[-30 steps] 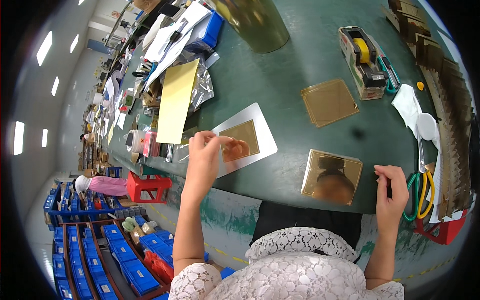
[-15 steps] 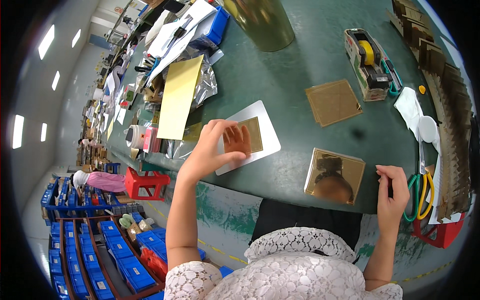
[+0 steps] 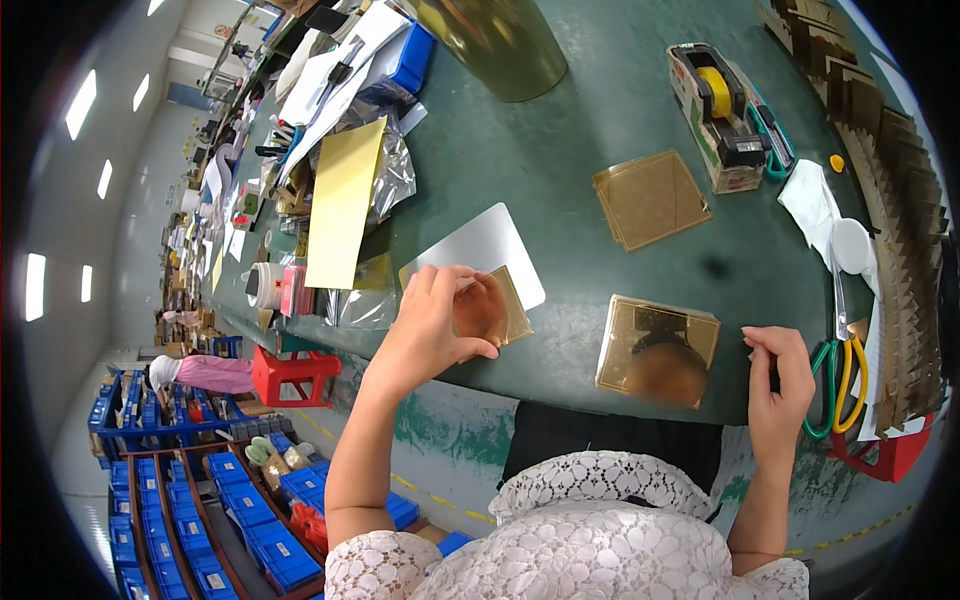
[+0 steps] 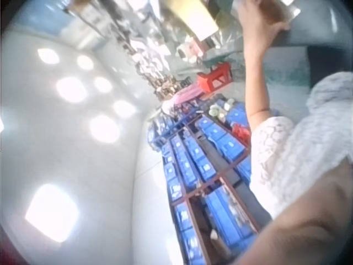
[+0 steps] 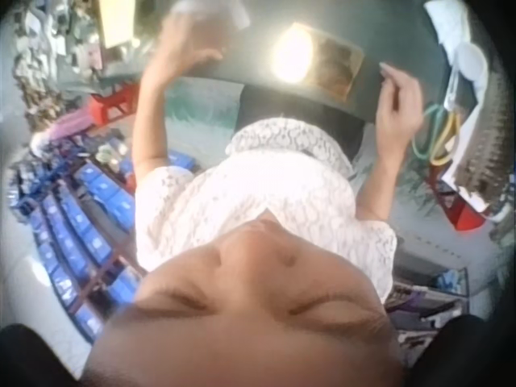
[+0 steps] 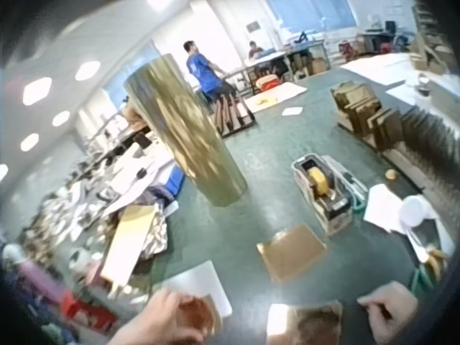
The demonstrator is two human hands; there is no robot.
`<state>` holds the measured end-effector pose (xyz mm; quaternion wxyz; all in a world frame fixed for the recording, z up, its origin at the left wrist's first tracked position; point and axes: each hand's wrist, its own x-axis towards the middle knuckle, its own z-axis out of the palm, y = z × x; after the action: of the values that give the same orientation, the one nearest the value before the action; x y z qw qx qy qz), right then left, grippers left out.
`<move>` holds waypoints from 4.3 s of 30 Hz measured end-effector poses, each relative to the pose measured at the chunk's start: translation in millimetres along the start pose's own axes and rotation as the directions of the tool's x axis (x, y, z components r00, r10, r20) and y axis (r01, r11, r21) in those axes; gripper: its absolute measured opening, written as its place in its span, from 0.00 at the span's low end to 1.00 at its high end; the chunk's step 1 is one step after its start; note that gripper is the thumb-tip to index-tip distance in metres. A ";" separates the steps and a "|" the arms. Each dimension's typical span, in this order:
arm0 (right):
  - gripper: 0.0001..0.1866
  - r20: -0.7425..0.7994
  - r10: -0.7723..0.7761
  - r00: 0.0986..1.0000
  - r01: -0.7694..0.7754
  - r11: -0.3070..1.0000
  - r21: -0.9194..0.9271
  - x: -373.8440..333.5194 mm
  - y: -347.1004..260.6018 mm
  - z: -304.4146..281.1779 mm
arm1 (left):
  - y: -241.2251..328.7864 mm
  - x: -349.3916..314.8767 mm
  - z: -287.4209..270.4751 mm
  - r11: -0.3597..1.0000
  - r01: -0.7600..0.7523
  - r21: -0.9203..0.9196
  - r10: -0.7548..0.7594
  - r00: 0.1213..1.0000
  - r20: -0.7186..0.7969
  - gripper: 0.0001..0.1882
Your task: The person picks up small, square, gold-colored sheets from a stack and places them onto a white backing sheet. They repeat this process, stacking the sheets on top of each other. Finally, they place the assembled stack into a clear plastic bag.
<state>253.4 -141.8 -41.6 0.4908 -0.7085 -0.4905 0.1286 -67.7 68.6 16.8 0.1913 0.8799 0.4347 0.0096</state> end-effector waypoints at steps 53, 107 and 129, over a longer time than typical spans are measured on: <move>0.13 -0.012 -0.026 1.000 0.027 0.998 0.056 2.4 3.8 3.0 | -58.0 19.6 -22.0 0.724 0.281 -0.630 -0.348 0.937 0.018 0.09; 0.12 -0.020 0.004 1.000 -0.003 1.000 0.028 -0.6 3.3 2.2 | -19.3 13.5 -26.9 0.992 0.012 -0.123 -0.050 0.950 -0.310 0.10; 0.11 0.004 0.012 1.000 -0.012 1.000 0.002 -0.2 1.1 1.6 | -29.9 -5.0 -11.4 0.998 0.059 0.030 -0.050 0.970 -0.239 0.18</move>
<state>252.9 -141.1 -43.3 0.4895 -0.7106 -0.4874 0.1333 -95.6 84.9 17.8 0.1216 0.8636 0.4786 0.1019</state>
